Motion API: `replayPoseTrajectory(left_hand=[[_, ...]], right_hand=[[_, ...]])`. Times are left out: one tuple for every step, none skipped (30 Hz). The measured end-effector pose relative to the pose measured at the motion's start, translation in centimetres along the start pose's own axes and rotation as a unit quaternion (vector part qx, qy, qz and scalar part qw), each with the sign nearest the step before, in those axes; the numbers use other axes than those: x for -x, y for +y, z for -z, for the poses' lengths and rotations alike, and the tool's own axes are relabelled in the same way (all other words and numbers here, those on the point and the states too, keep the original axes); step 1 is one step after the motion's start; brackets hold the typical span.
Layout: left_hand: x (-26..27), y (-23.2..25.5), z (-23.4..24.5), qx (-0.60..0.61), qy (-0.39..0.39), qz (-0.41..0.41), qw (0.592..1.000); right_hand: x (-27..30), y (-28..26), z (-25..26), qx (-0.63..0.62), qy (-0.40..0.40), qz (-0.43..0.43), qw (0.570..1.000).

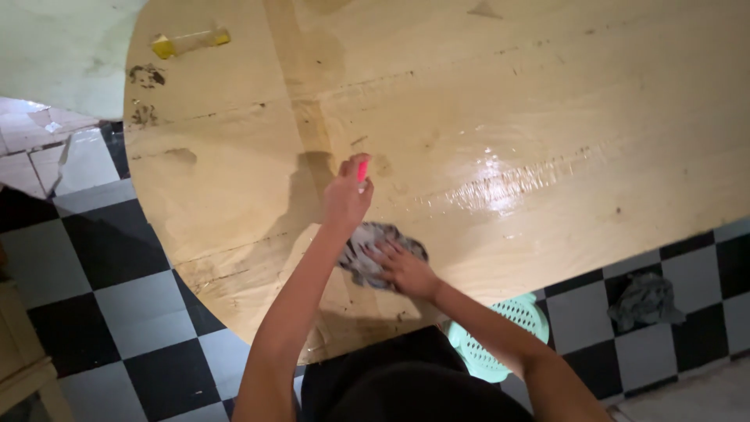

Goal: The person is spraying a surface with a bottle and wiping it down with a cloth.

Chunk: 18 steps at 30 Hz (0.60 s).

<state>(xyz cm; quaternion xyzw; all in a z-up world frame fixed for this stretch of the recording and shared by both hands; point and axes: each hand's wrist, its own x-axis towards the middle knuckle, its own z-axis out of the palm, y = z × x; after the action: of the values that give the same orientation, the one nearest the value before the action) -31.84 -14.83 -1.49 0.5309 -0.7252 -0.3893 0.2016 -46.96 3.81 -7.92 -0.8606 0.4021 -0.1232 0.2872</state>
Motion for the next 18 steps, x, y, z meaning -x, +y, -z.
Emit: replayPoseTrajectory(left_hand=[[-0.3,-0.2,0.4,0.020,0.066,-0.010,0.998],[-0.6,-0.4,0.9,0.039,0.130,-0.020,0.990],[-1.1,-0.9,1.6,0.039,0.134,-0.016,0.990],[-1.6,-1.4,2.2,0.033,0.170,-0.028,0.985],[-2.1,-1.9,2.8,0.027,0.205,-0.040,0.978],[-2.3,-1.9,3.6,0.027,0.207,-0.038,0.977],[-2.5,-2.0,4.4,0.018,0.215,-0.044,0.975],[-2.6,-2.0,5.1,0.009,0.221,-0.051,0.974],[-2.8,-2.3,5.3,0.009,0.222,-0.049,0.974],[-2.9,-2.6,5.4,0.009,0.213,-0.035,0.976],[-3.0,-2.9,5.5,0.008,0.204,-0.022,0.979],[-3.2,-3.0,5.5,0.007,0.202,-0.020,0.979],[-3.4,-3.2,5.5,0.002,0.193,-0.008,0.981],[-3.4,-3.3,5.4,-0.004,0.185,0.003,0.983],[-3.8,-3.4,5.4,-0.005,0.184,0.006,0.983],[-4.4,-3.4,5.5,-0.008,0.176,0.003,0.984],[-5.0,-3.4,5.6,-0.012,0.168,-0.001,0.986],[-5.9,-3.2,5.4,-0.012,0.169,-0.001,0.986]], right_hand=[[-1.9,1.5,0.4,0.048,0.020,0.004,0.999],[-3.8,3.0,0.7,0.094,0.040,0.007,0.995],[-6.8,3.5,4.4,0.093,0.038,0.011,0.995],[-9.7,4.0,8.0,0.031,0.054,-0.085,0.994],[-12.7,4.5,11.7,-0.031,0.070,-0.180,0.981],[-9.7,11.0,12.3,-0.031,0.068,-0.178,0.981],[-10.9,17.9,13.4,0.013,0.107,-0.196,0.975],[-14.2,21.2,12.1,0.056,0.146,-0.214,0.964],[-12.8,24.2,14.7,0.098,0.185,-0.231,0.950],[-11.0,26.8,17.0,0.140,0.222,-0.248,0.932],[-8.9,29.2,19.2,0.182,0.259,-0.264,0.911],[-8.5,31.9,19.2,0.221,0.295,-0.280,0.886],[-8.0,34.3,19.2,0.260,0.330,-0.294,0.858],[-8.0,36.9,19.4,0.298,0.364,-0.307,0.828],[-9.3,36.8,18.6,0.296,0.362,-0.306,0.829],[-10.7,36.8,18.0,0.234,0.345,-0.324,0.849],[-12.1,36.8,17.5,0.170,0.326,-0.340,0.865],[-14.5,33.5,16.3,0.170,0.327,-0.339,0.866]])
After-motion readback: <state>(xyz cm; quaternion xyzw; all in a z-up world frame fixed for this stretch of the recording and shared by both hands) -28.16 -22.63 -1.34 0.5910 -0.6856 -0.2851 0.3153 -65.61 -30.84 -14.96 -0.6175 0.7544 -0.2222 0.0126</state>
